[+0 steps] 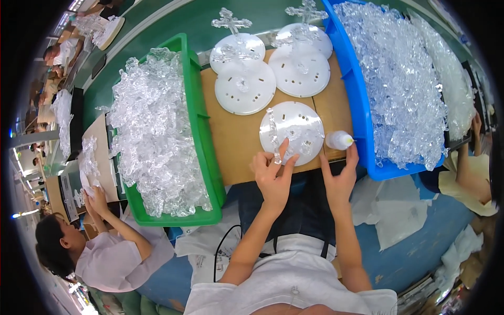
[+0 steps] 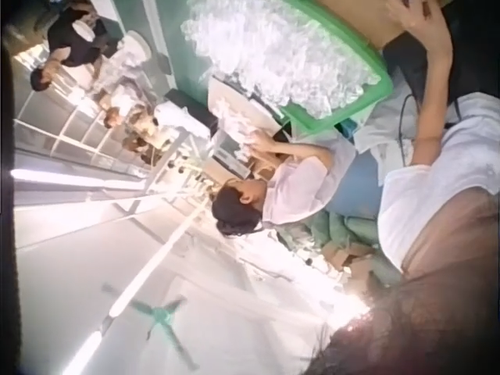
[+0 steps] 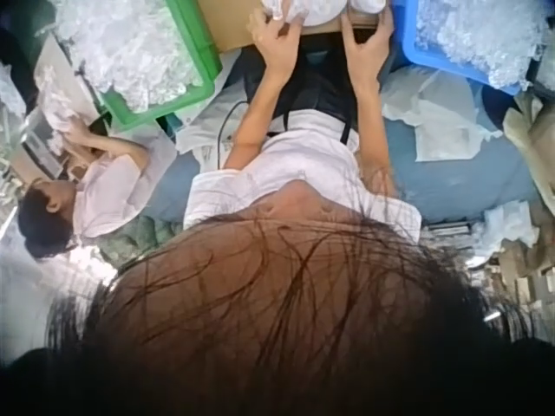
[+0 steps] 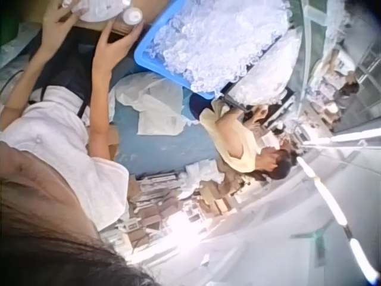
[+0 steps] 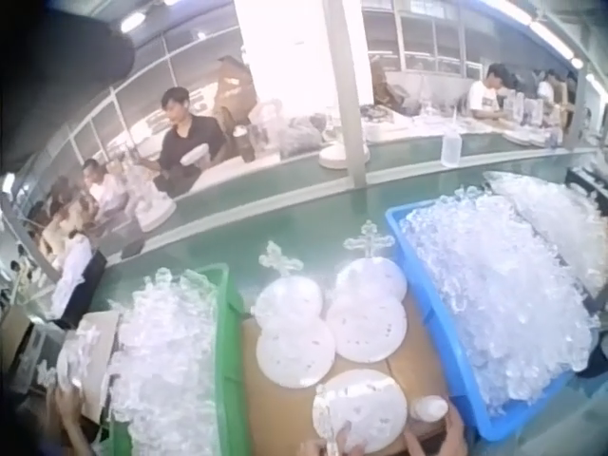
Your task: Assembling decorative lamps by gluing plastic crystal pieces onto circular bases.
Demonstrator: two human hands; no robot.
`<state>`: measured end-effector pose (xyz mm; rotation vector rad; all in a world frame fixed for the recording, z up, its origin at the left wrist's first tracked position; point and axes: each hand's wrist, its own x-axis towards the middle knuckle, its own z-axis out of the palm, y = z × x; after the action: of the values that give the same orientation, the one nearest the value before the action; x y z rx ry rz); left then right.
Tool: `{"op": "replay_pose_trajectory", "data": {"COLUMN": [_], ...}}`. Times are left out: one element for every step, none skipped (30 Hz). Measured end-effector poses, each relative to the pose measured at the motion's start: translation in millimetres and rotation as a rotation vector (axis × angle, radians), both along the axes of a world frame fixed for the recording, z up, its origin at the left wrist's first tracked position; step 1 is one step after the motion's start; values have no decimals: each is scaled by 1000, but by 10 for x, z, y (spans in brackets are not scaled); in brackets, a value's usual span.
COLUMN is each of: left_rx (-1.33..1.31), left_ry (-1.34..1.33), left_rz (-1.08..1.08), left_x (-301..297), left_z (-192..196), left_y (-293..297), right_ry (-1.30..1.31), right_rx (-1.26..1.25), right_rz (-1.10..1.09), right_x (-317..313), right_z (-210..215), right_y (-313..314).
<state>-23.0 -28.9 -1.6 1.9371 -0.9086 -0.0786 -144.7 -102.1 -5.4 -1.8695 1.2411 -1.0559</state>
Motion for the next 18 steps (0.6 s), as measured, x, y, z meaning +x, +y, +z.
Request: {"op": "replay_pose_trajectory", "data": {"left_rx": [-14, -25, -44, -62, -88, -97, -144, -141, -124, -142, -166, -195, -220, -221, -221, -245, -259, -270], "left_ry": [2, -1, -5, -8, 0, -12, -27, -59, -98, -108, -119, -128, -131, -118, -103, -76, -75, 4], "left_rz": [-12, -20, -10, 4, 5, 17, 13, 8, 15, 23, 20, 12, 13, 11, 10, 21, 35, 34], "left_x": [5, 17, 25, 33, -2, -10, -15, -6, 25, 55, 77, 78, 63, 90, 122, 134, 156, 178], "left_z": [2, -10, -30, -44, -45, -55, -26, -30, -52, -51, -50, -42, -45, -72, -108, -125, -159, -200], "left_y": [1, 18, 50, 97, 114, 182, 217, 273, 365, 404, 423, 425, 421, 429, 429, 438, 432, 415], "right_ry": [25, 46, 26, 76, 138, 234, 339, 402, 391, 516, 642, 650, 760, 859, 860, 871, 885, 894], "right_rx": [60, 122, 72, 87, 94, -31, -169, -111, -131, -465, -805, -830, -916, -1001, -1025, -1082, -1135, -1150], "right_rz": [5, 14, -6, 84, 157, 317, 467, 489, 494, 688, 869, 862, 1033, 1213, 1212, 1318, 1424, 1433], "right_x": [-63, -107, -146, -227, -310, -251, -177, 10, 240, 476, 643, 744, 832, 945, 977, 986, 999, 1004], "right_z": [102, 203, 347, 538, 761, 921, 1141, 1386, 1475, 1582, 1668, 1636, 1494, 1430, 1426, 1462, 1507, 1573], "right_y": [79, 159, 221, 253, 226, 156, 46, 28, -28, -129, -237, -362, -503, -581, -626, -657, -699, -754]}}
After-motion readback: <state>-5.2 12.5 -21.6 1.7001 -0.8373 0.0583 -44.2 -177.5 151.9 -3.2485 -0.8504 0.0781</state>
